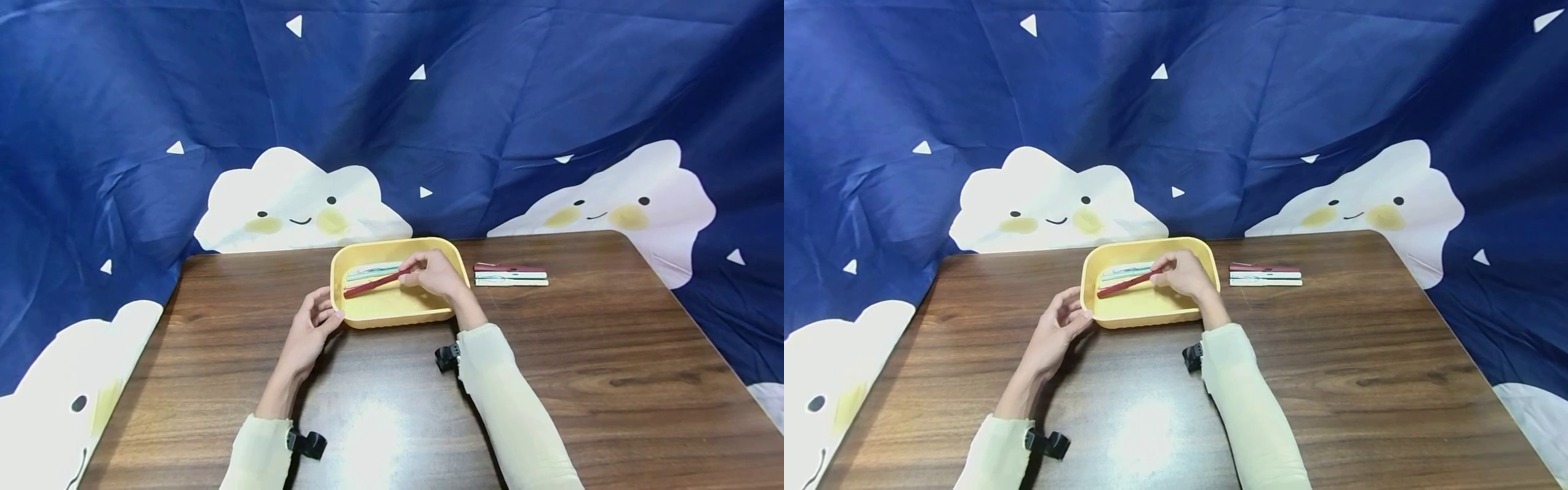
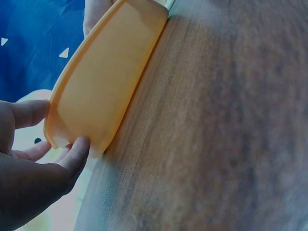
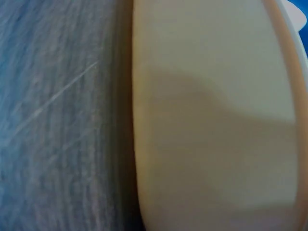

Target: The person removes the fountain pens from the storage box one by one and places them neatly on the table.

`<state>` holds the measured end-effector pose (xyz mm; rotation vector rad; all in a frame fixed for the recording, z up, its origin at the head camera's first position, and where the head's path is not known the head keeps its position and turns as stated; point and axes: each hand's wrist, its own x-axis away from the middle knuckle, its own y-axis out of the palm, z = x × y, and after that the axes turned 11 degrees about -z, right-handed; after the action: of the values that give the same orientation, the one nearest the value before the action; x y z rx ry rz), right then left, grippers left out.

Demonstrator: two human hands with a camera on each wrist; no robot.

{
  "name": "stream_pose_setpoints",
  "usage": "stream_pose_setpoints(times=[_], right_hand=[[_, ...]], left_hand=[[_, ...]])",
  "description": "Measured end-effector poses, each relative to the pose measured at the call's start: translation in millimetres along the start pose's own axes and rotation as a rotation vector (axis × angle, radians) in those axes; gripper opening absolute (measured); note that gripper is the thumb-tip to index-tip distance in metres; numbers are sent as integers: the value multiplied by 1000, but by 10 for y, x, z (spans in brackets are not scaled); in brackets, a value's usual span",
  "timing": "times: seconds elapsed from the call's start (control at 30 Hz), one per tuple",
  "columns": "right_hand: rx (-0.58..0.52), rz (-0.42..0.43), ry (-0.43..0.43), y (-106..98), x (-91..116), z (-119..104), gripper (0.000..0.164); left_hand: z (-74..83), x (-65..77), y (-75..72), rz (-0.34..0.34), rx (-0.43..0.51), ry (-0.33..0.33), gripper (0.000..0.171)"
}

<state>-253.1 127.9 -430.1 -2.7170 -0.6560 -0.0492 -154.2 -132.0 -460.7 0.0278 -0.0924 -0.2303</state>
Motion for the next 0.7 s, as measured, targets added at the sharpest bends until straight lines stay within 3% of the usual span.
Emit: stream_pose_setpoints(times=[0.43, 0.7], right_hand=[[-52, 29, -44, -56, 84, -94, 19], [-29, 65, -51, -134, 153, -103, 19]], left_hand=[[-3, -14, -2, -1, 2, 10, 58], [-4, -18, -9, 3, -2, 13, 58]])
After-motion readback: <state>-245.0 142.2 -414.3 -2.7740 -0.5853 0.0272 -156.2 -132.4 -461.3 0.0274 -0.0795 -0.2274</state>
